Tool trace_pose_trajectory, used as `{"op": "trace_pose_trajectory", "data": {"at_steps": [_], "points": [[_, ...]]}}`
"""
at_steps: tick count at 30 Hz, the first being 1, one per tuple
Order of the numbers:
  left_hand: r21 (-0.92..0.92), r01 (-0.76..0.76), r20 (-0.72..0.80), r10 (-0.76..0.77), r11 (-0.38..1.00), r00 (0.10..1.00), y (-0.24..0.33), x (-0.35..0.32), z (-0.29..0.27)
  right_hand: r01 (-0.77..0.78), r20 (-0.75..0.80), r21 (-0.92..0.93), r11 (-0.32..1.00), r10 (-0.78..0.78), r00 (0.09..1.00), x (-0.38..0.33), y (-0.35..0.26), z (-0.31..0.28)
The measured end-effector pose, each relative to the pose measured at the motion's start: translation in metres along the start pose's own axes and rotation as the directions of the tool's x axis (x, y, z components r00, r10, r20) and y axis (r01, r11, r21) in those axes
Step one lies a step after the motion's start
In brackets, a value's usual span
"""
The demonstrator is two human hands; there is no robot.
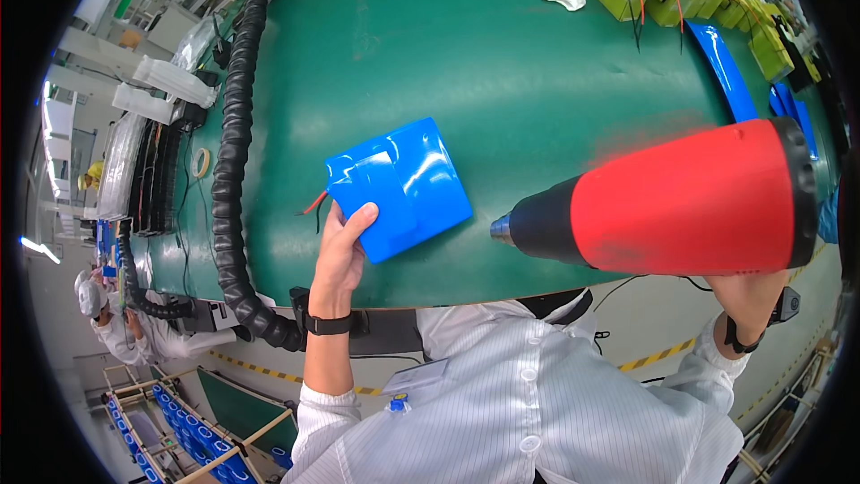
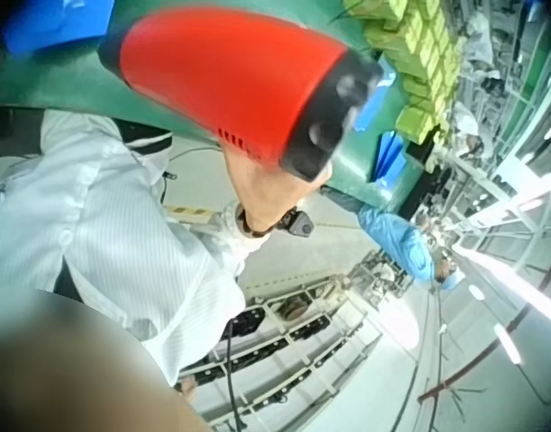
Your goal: Applying heat shrink wrap to battery packs using a heat gun and manual assembly.
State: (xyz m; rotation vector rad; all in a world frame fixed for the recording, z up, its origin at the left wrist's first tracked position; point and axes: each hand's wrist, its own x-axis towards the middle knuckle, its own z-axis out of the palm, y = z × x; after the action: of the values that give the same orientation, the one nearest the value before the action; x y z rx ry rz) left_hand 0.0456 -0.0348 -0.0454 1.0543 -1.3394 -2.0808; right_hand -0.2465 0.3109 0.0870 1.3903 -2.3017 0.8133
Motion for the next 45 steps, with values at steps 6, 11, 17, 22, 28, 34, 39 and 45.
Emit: {"op": "trace_pose_trajectory", "data": {"at_steps": [6,11,17,22,28,34,39,45], "points": [[0.003,-0.015,-0.014,0.015,1.000,1.000,0.003,-0.002,0.005,-0.188,-0.031,0.183,0.965,0.196,0.980,0.005,0.009,-0.007],[0.017,0.006,-0.008,-0.006,1.000,1.000,0.009,0.000,0.013,-0.292,-0.041,0.273,0.917,0.314,0.949,-0.017,0.016,0.003],[0.030,-0.004,-0.042,0.005,1.000,0.999,0.009,-0.004,0.015,-0.298,0.022,0.300,0.906,0.306,0.952,-0.021,0.017,0.005],[0.038,-0.016,-0.049,0.018,0.999,0.999,0.011,-0.005,0.017,-0.311,0.033,0.345,0.885,0.320,0.947,-0.028,0.025,0.005],[0.044,-0.005,-0.032,0.006,0.999,0.999,0.012,-0.007,0.021,-0.217,-0.169,0.273,0.937,0.269,0.948,-0.016,0.029,-0.005],[0.064,-0.073,-0.010,0.074,0.995,0.997,0.016,-0.004,0.025,-0.511,-0.062,0.432,0.743,0.590,0.805,0.002,0.056,0.000],[0.205,-0.135,-0.018,0.141,0.970,0.990,0.030,0.003,0.024,-0.474,0.147,0.763,0.440,0.595,0.790,-0.003,0.078,0.037],[0.228,-0.117,-0.046,0.131,0.967,0.990,0.048,0.012,0.030,-0.520,0.443,0.850,-0.084,0.649,0.619,-0.007,0.072,0.068]]}}
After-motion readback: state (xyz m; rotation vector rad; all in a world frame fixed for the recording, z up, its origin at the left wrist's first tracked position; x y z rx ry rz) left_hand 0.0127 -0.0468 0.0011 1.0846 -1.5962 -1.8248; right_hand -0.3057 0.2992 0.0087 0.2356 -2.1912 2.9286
